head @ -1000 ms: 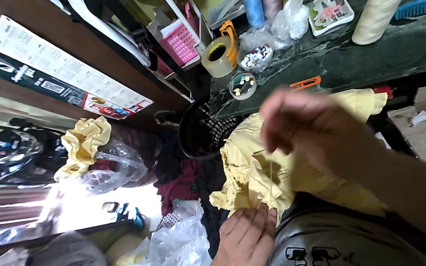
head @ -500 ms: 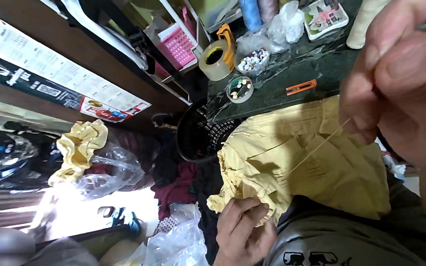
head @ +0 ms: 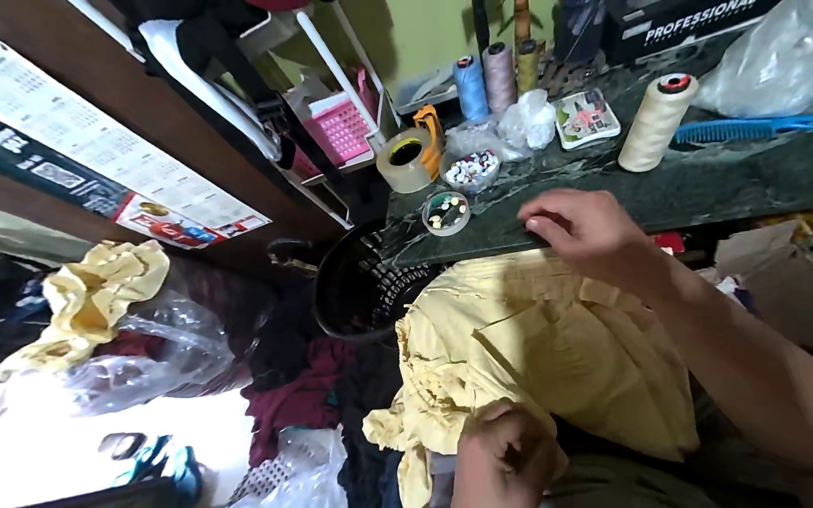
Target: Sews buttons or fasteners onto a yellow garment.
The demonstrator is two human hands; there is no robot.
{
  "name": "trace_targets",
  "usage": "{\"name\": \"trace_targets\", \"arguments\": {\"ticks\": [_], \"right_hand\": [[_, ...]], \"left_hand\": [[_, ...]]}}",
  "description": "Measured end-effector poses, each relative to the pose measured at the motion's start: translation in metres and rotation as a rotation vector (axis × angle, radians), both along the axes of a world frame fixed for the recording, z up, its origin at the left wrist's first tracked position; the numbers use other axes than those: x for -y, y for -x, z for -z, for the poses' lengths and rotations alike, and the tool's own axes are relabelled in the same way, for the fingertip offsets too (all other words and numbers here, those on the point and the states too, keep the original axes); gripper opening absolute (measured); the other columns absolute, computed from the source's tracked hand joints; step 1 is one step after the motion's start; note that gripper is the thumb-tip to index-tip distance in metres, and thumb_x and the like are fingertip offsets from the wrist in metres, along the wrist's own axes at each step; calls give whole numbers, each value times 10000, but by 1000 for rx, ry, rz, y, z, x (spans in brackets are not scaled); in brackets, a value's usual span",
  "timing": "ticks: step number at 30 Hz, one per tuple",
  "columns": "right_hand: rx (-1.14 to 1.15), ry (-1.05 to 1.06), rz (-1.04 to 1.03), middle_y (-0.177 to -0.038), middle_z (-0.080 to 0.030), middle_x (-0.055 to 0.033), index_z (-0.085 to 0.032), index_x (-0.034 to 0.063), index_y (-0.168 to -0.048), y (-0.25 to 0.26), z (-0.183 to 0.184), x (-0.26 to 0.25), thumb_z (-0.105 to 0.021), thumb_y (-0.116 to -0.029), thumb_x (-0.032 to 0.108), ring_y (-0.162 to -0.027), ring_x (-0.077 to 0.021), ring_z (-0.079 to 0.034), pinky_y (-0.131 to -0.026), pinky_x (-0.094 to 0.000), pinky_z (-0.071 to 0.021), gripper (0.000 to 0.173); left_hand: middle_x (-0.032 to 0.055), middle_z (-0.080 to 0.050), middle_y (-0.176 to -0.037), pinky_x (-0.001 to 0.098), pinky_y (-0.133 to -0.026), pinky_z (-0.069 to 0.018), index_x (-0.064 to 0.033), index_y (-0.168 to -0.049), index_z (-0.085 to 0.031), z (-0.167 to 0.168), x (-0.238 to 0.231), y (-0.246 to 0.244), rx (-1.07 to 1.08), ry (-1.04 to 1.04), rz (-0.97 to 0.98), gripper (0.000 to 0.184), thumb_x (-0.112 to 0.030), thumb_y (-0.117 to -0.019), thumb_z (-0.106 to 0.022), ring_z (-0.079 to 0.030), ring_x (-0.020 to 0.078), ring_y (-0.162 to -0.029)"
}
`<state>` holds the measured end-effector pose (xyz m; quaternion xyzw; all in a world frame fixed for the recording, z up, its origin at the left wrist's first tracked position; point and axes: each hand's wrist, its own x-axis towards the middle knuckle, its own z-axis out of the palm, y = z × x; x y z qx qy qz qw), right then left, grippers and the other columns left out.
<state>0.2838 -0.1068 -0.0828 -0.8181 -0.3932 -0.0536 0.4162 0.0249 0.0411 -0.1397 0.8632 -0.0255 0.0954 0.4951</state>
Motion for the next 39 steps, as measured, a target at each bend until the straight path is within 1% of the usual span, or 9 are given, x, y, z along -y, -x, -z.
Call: {"name": "trace_targets", "arguments": {"ticks": [1,3,6,9,12,16,26,31,39], "right_hand": [[15,147,56,-1238,-677,-157,-694,55,-1257,-20,15,-4,-588,-1031,158,-1124,-333,-658,-969,-552,-532,271],[71,307,96,-1301,-645,-209,-682,38,-1293,-43,41,-8,-623,-1016,176,-1246,-437,-576,-1029,-637,-463,315],[245,359,138,-1104,-677,-230,-706,-21,-1086,-36,58,-10,-536,-1042,127,-1122,-455,-626,-917,-620,-515,230],[250,256,122,-1026,-668,-248,-660,-66,-1037,-11,57,-6,-479,-1041,64,-1041,-437,-650,-887,-588,-523,223],[-4,57,-207,-801,-625,-67,-640,35,-992,31,33,11,-466,-1050,122,-708,-179,-631,-634,-381,-561,203],[-518,271,-699,-674,-546,49,-660,79,-909,75,13,23,-615,-1022,320,-585,6,-502,-529,-171,-406,270],[-532,498,-768,-623,-463,5,-607,60,-839,76,10,21,-523,-1062,395,-553,-92,-459,-517,-292,-361,411],[-534,442,-809,-606,-460,27,-644,55,-847,77,11,16,-488,-1081,315,-536,-51,-429,-498,-254,-330,383],[-322,388,-428,-659,-531,26,-626,147,-898,21,12,20,-555,-1049,407,-582,-113,-529,-532,-342,-441,309]], "left_hand": [[-16,-684,-790,212,-648,-537,-64,-817,-726,-2,0,1,-18,101,-19,34,-75,-848,-734,-630,41,-720],[-6,-715,-783,202,-620,-567,-26,-886,-738,-8,-1,2,-39,267,-98,52,5,-851,-716,-657,29,-671],[-5,-724,-798,209,-614,-579,-18,-928,-727,-8,-3,3,-23,365,-161,74,13,-880,-680,-672,40,-671],[-14,-705,-775,194,-591,-563,-21,-934,-710,-10,-5,4,-13,421,-170,90,23,-902,-638,-655,32,-646],[-9,-708,-787,199,-609,-575,-15,-954,-700,-11,-7,0,-3,460,-171,102,32,-917,-616,-666,40,-659],[-26,-702,-788,184,-599,-562,-13,-982,-683,-13,-5,-4,1,433,-176,82,9,-943,-614,-654,24,-653],[-6,-725,-805,200,-643,-587,-7,-975,-712,-12,-4,-2,27,409,-145,92,18,-919,-643,-684,45,-692],[-14,-727,-805,195,-639,-587,-12,-983,-720,-13,-6,-1,44,423,-127,95,7,-931,-643,-684,37,-691],[46,-741,-821,217,-585,-588,15,-994,-703,-11,-11,-2,46,433,-122,88,14,-948,-628,-685,79,-646]]}}
